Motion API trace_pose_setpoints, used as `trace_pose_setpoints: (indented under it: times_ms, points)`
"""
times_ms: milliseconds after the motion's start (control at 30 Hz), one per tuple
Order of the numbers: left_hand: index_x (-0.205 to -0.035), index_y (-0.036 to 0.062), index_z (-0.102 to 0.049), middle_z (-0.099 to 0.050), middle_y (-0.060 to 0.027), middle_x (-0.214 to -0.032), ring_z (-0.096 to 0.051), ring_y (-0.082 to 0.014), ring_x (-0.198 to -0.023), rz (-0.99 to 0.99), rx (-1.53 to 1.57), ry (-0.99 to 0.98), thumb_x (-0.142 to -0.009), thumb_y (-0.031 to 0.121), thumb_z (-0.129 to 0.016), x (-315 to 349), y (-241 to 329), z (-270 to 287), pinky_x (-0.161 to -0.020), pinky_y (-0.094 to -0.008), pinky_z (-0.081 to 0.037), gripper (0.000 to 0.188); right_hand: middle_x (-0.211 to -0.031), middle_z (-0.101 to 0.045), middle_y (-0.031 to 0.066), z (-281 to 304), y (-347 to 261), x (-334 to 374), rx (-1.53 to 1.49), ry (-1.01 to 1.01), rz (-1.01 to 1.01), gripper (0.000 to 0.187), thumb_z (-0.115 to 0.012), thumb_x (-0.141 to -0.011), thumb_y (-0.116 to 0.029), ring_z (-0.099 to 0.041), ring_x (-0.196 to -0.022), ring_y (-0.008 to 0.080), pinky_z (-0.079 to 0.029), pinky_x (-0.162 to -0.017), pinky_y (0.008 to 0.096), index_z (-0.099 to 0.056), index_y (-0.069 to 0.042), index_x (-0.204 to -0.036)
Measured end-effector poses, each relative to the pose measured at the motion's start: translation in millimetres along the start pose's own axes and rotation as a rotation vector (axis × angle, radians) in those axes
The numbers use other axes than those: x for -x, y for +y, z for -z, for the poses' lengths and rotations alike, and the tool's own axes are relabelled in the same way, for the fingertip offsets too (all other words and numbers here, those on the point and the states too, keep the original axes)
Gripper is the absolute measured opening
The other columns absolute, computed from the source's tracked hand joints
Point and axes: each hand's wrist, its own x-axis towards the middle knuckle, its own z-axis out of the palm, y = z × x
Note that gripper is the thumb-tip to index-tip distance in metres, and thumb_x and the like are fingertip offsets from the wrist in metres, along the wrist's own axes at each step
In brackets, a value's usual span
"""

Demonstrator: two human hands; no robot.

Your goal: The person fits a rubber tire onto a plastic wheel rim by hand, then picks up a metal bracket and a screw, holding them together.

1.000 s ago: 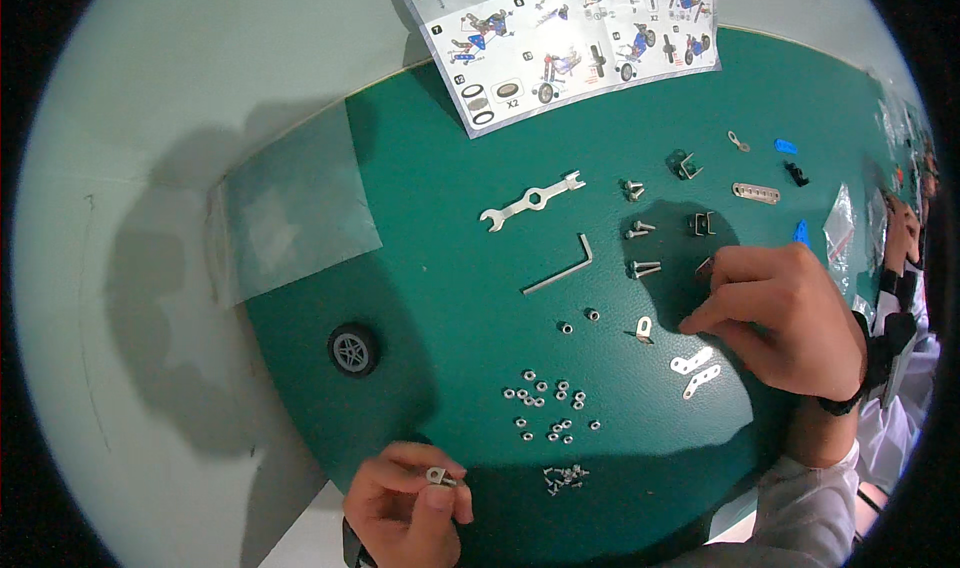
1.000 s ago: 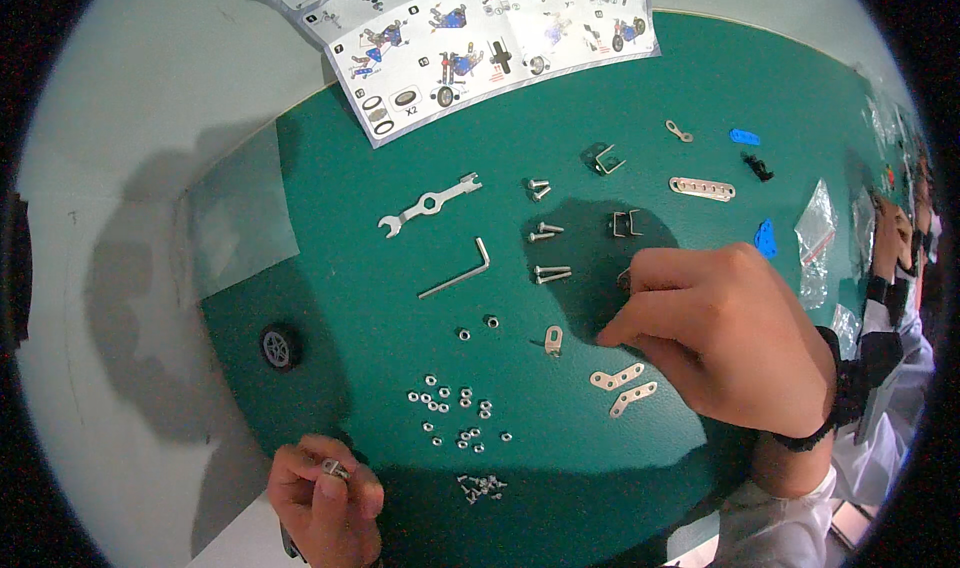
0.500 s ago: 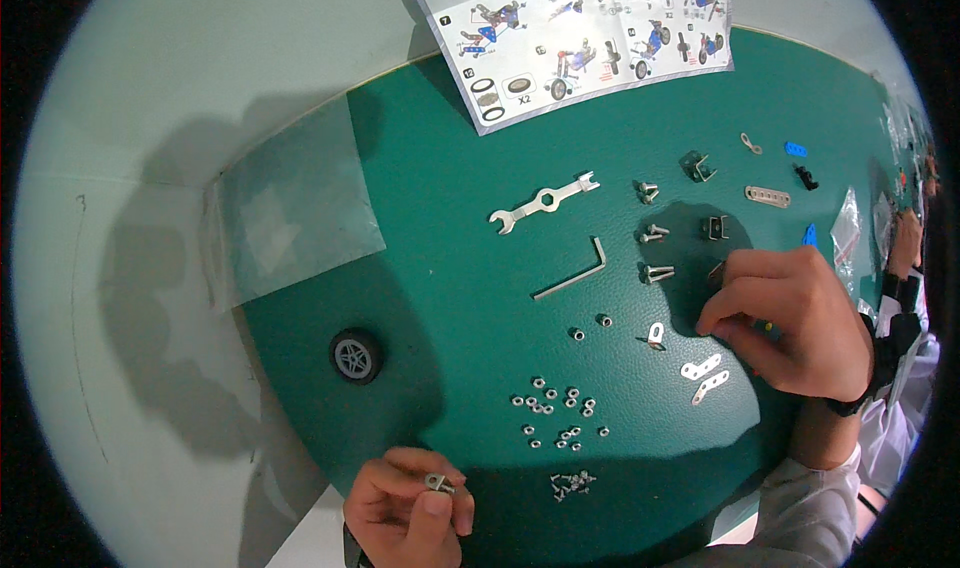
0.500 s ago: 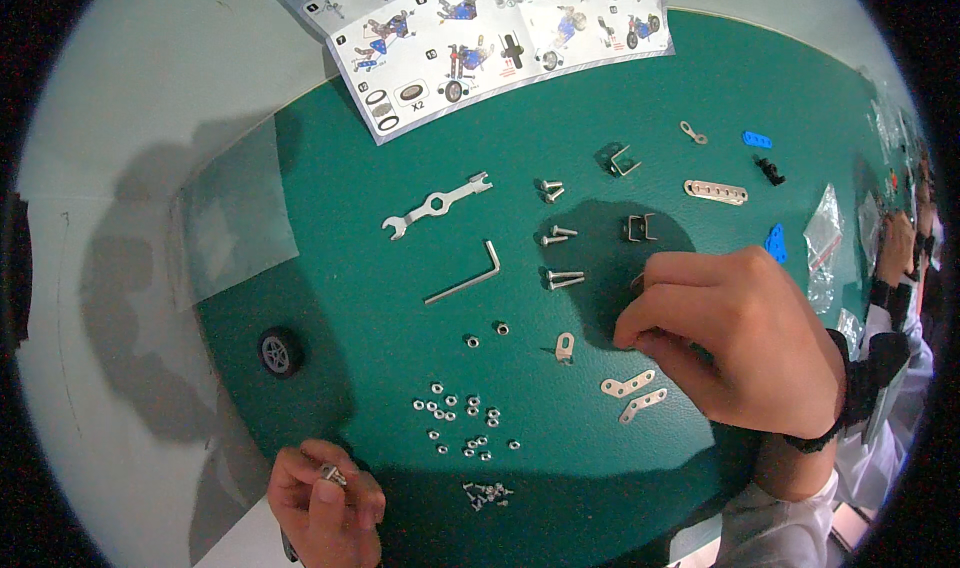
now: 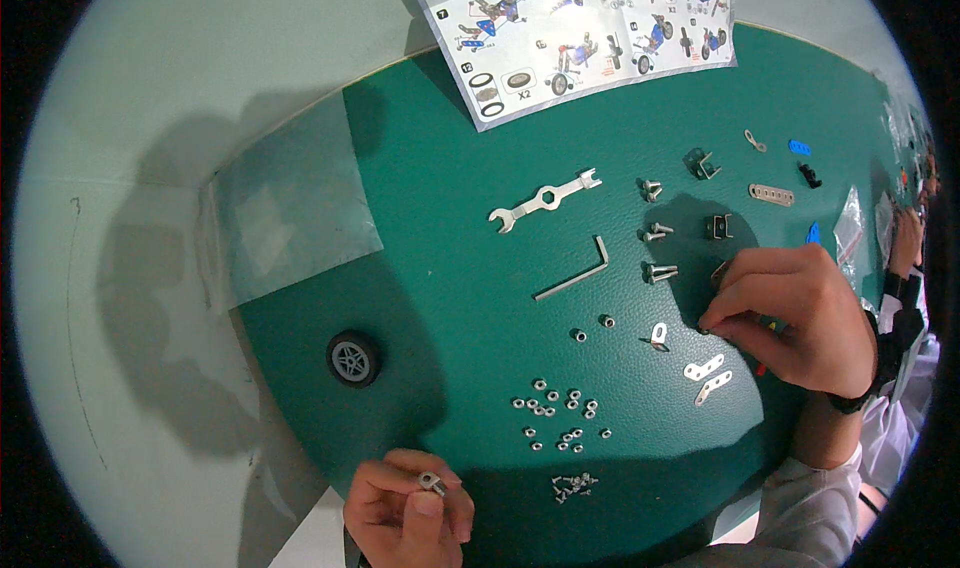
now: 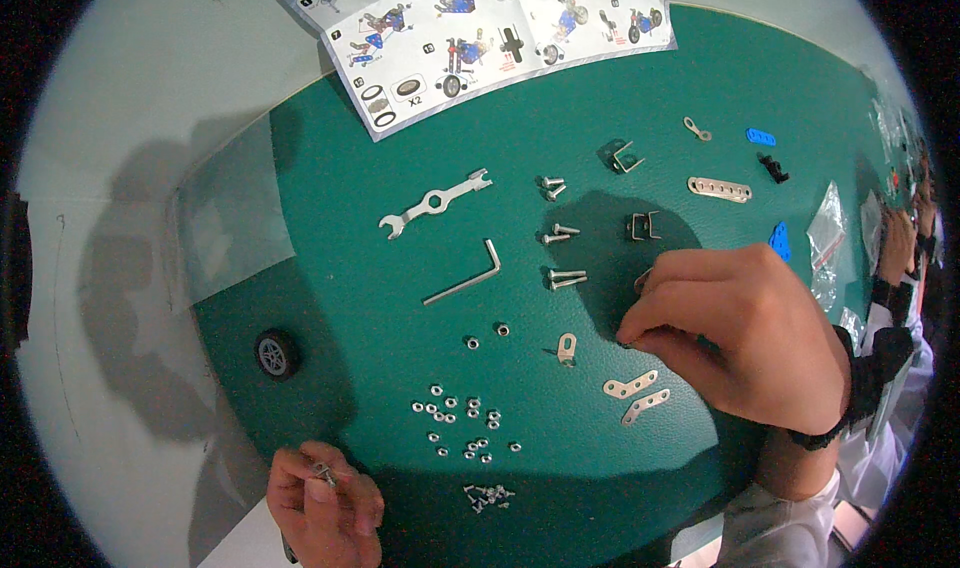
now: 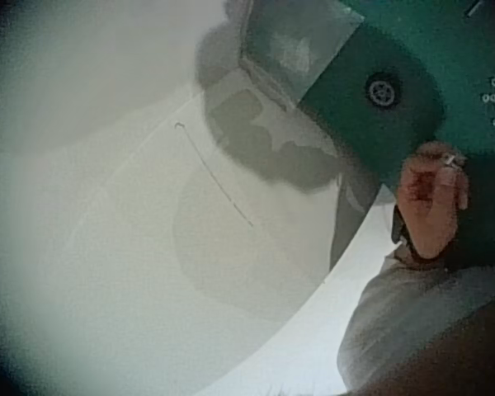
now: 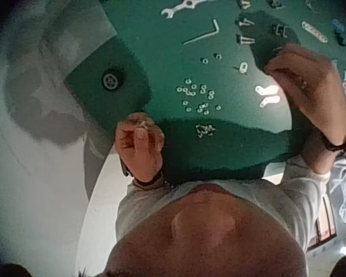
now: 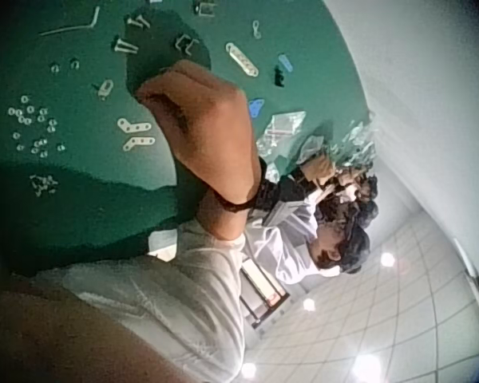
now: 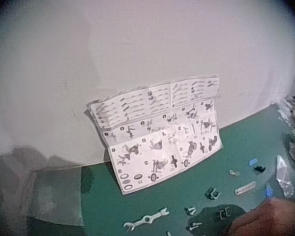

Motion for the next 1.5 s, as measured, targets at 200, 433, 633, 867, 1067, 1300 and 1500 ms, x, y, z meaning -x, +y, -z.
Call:
trace_pose_setpoints:
  times_ms: [200, 433, 633, 867, 1067, 1300, 1500]
  points:
    - [-0.103, 0.0027, -0.057, -0.061, -0.0115, -0.094, -0.048, -0.0074, -0.052, -0.017, 0.016, -0.005, -0.101, 0.012, -0.058, 1, -3, 1, -0.043, -0.0229, -0.037, 0.009, -0.079, -0.063, 0.0121, -3, 2, 0, 0.002, 0.007, 0.030, 0.014, -0.072, -0.073, 0.004, -0.064, -0.071, 0.0319, -0.050, -0.060, 0.0388, -0.067, -0.001, -0.084]
    - [-0.112, 0.0031, -0.059, -0.064, -0.0128, -0.100, -0.046, -0.0074, -0.051, -0.061, -0.013, -0.092, -0.101, 0.011, -0.058, 2, -12, 16, -0.042, -0.0227, -0.037, 0.014, -0.080, -0.066, 0.0113, -3, 0, 6, -0.027, 0.082, 0.076, 0.015, -0.071, -0.071, 0.007, -0.066, -0.071, 0.0299, -0.051, -0.060, 0.0352, -0.068, -0.001, -0.084]
    - [-0.097, 0.0045, -0.052, -0.058, -0.0131, -0.101, -0.033, 0.0000, -0.041, -0.039, 0.022, 0.042, -0.104, 0.013, -0.049, 3, -12, -14, -0.039, -0.0190, -0.029, 0.012, -0.081, -0.070, 0.0094, -9, -15, 9, -0.283, 0.135, 0.280, 0.015, -0.071, -0.074, 0.011, -0.071, -0.072, 0.0208, -0.056, -0.065, 0.0305, -0.073, 0.000, -0.084]
    - [-0.100, 0.0011, -0.061, -0.067, -0.0176, -0.104, -0.043, -0.0052, -0.046, -0.024, 0.174, -0.224, -0.095, 0.000, -0.057, 10, -15, -34, -0.040, -0.0210, -0.031, 0.006, -0.086, -0.068, 0.0127, -55, -58, 32, -0.990, 0.111, 0.178, 0.023, -0.068, -0.084, 0.013, -0.073, -0.079, 0.0206, -0.059, -0.066, 0.0263, -0.059, 0.005, -0.103]
    - [-0.100, 0.0007, -0.063, -0.068, -0.0168, -0.104, -0.045, -0.0050, -0.047, -0.147, 0.268, -0.321, -0.093, -0.003, -0.059, 24, -27, -42, -0.041, -0.0204, -0.032, 0.009, -0.086, -0.067, 0.0105, -70, -66, 41, -0.995, 0.095, 0.236, 0.022, -0.069, -0.085, 0.011, -0.071, -0.076, 0.0178, -0.059, -0.066, 0.0267, -0.056, 0.001, -0.099]
    - [-0.101, 0.0012, -0.064, -0.068, -0.0158, -0.107, -0.047, -0.0056, -0.049, -0.186, 0.328, -0.357, -0.094, -0.002, -0.060, 21, -31, -42, -0.042, -0.0203, -0.034, 0.009, -0.087, -0.062, 0.0069, -74, -70, 44, -0.877, 0.132, 0.251, 0.023, -0.070, -0.085, 0.008, -0.066, -0.073, 0.0124, -0.057, -0.064, 0.0241, -0.055, 0.000, -0.100]
    - [-0.102, 0.0011, -0.066, -0.068, -0.0150, -0.108, -0.048, -0.0068, -0.050, -0.171, 0.351, -0.363, -0.093, -0.002, -0.061, 21, -31, -42, -0.045, -0.0215, -0.035, 0.011, -0.087, -0.060, 0.0052, -76, -69, 44, -0.850, 0.178, 0.292, 0.022, -0.069, -0.085, 0.008, -0.062, -0.071, 0.0099, -0.053, -0.063, 0.0219, -0.055, 0.000, -0.100]
